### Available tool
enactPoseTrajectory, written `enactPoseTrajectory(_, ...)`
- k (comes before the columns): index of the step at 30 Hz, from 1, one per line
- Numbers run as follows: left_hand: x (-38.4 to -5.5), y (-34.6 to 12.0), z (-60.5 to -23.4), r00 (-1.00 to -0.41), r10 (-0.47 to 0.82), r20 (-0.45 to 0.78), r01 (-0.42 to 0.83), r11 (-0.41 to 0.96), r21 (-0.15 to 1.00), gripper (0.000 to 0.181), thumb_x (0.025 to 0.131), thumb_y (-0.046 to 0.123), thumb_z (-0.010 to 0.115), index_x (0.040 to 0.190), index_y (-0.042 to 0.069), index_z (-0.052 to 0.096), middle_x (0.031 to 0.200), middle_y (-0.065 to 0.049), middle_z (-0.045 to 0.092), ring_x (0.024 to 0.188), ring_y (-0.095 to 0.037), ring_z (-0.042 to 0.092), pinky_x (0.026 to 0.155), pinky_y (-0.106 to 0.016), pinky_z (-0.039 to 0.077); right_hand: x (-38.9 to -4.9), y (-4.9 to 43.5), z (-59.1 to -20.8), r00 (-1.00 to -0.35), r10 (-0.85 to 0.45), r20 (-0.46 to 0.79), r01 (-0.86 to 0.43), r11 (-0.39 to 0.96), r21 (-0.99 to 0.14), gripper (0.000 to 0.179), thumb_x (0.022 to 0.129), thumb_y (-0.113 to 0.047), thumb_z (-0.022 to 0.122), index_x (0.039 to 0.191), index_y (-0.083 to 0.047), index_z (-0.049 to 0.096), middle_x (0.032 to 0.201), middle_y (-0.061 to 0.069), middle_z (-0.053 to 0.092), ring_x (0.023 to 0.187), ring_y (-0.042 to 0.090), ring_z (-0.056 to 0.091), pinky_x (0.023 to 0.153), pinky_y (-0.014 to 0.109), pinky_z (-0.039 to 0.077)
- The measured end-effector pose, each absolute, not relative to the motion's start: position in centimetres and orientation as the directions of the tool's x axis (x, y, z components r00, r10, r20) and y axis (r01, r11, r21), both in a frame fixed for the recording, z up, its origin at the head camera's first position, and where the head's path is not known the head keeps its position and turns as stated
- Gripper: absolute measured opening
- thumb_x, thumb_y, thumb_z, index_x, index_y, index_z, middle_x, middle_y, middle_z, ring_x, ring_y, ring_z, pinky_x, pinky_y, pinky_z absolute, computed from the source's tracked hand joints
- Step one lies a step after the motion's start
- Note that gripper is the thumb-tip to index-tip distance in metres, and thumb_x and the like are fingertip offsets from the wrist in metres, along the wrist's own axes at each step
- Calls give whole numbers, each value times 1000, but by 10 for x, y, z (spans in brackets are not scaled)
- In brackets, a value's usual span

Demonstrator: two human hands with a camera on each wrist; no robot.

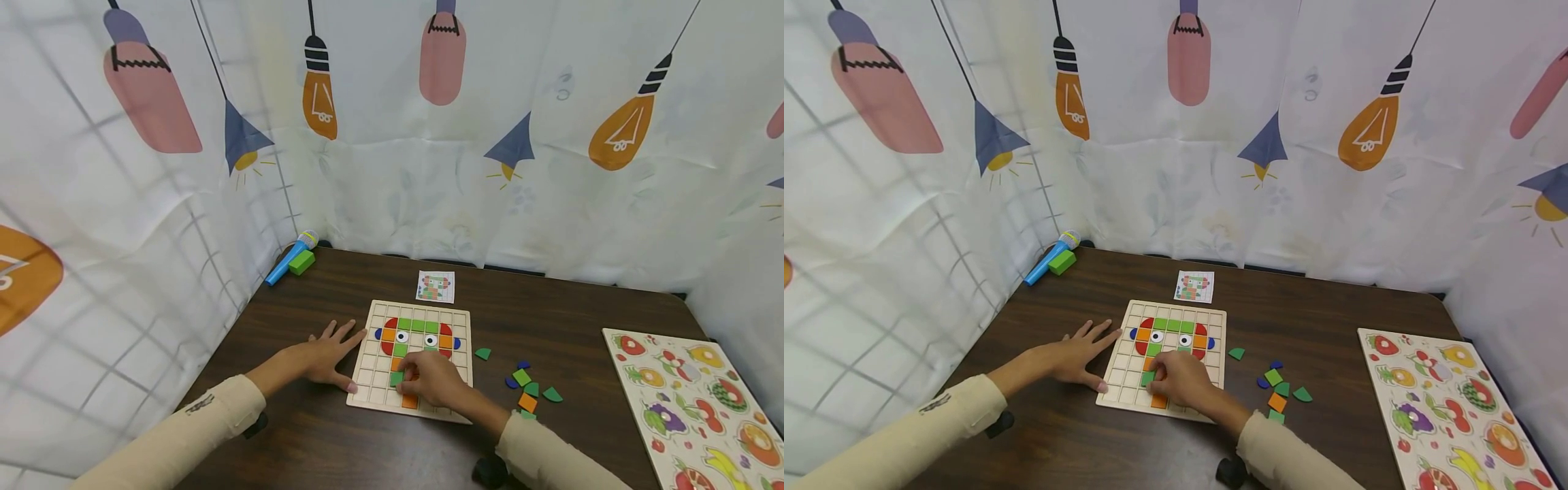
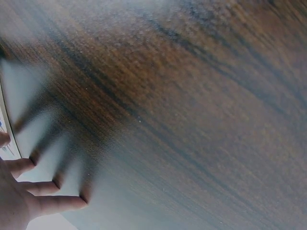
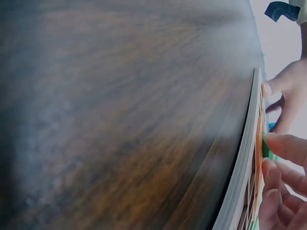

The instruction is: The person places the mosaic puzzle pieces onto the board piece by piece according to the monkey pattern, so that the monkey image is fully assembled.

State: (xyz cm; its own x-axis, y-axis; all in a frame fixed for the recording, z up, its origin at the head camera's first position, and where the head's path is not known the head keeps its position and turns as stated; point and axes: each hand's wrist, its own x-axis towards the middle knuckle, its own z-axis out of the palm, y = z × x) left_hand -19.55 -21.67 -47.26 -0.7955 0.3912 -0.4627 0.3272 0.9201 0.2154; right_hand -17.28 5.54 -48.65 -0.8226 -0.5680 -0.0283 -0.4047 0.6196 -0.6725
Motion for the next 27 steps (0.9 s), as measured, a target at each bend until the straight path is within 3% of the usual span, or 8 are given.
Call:
enactPoseTrajectory(11,-196,-216,-473,-796,391,-463,333,921,204,112,78,75,66,163,26,14,169,-15,5,151,-53,9,105,-77,28,-173,54,-483,-816,-578,-3,-457,648,-610,19,82,-25,84,95,-12,77,67,-12,55,61,2,48,56,20,40)
enactPoseTrajectory(16,-196,-216,-472,-798,391,-459,332,920,208,112,78,75,67,163,25,13,169,-15,5,151,-53,9,105,-78,28,-177,63,-482,-806,-591,22,-477,629,-614,14,88,-25,79,97,-14,78,71,-13,58,66,2,50,59,21,41)
enactPoseTrajectory(21,-195,-217,-472,-796,397,-457,335,918,214,112,78,74,67,163,25,12,169,-15,4,151,-53,8,105,-78,27,-186,96,-477,-768,-636,72,-530,568,-630,14,95,-24,71,102,-14,77,85,-11,66,75,3,53,66,21,45)
enactPoseTrajectory(27,-194,-216,-470,-794,401,-457,336,916,221,112,79,73,68,163,24,13,169,-15,4,151,-54,8,105,-78,27,-193,155,-477,-750,-658,72,-536,541,-648,18,97,-28,69,106,-14,75,90,-9,67,62,3,49,56,21,44)
